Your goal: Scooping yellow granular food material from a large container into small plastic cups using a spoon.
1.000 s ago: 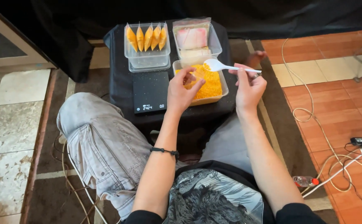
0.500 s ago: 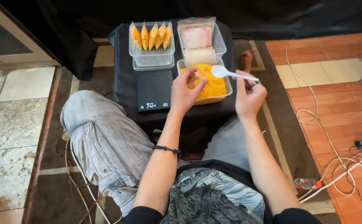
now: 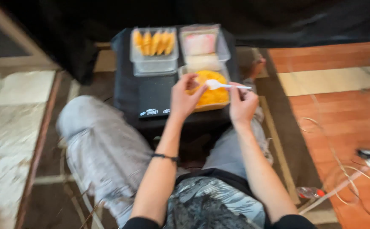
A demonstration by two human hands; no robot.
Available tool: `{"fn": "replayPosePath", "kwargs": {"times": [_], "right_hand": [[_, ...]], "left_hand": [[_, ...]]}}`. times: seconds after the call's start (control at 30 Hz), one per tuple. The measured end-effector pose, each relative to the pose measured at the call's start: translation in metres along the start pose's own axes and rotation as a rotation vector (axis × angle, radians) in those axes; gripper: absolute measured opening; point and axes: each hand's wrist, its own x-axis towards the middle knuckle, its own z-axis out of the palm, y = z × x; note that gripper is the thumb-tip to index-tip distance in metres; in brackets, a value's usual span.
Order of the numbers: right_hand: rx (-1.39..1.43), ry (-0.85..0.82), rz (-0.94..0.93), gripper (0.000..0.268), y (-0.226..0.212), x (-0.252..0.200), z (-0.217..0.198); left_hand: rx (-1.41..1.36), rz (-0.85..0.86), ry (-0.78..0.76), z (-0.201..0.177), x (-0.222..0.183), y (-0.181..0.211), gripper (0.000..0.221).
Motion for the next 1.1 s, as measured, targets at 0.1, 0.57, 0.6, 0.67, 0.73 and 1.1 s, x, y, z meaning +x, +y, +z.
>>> {"fn": "replayPosePath", "kwargs": {"times": [0.1,0.57,0.6,0.67,0.73,1.1], "right_hand": [[0.139,0.038,0.133,0.019,-0.028,0.002,-0.008],[0.125,-0.022,-0.158,0.021,-0.082,0.0,-0.025],[0.112,-0.008,-0.197,0.021,-0.083,-0.001,-0.027],[0.11,-0.008,-0.182,0.021,-0.078,0.001,-0.03],[0.109,-0.008,-0.174,0.021,-0.068,0.001,-0.03],[0.005,-0.023,0.002,0.014,-0.026,-0.009,-0.018]], "left_hand": [[0.054,0.003,-0.036,-0.012,-0.002,0.023,0.046],[0.103,-0.004,-0.07,-0.01,-0.003,0.026,0.047],[0.101,-0.014,-0.077,-0.011,-0.004,0.029,0.047],[0.097,-0.02,-0.071,-0.011,-0.003,0.028,0.045],[0.091,-0.021,-0.06,-0.012,-0.002,0.029,0.044],[0.046,0.0,-0.039,-0.011,-0.002,0.028,0.039]]}}
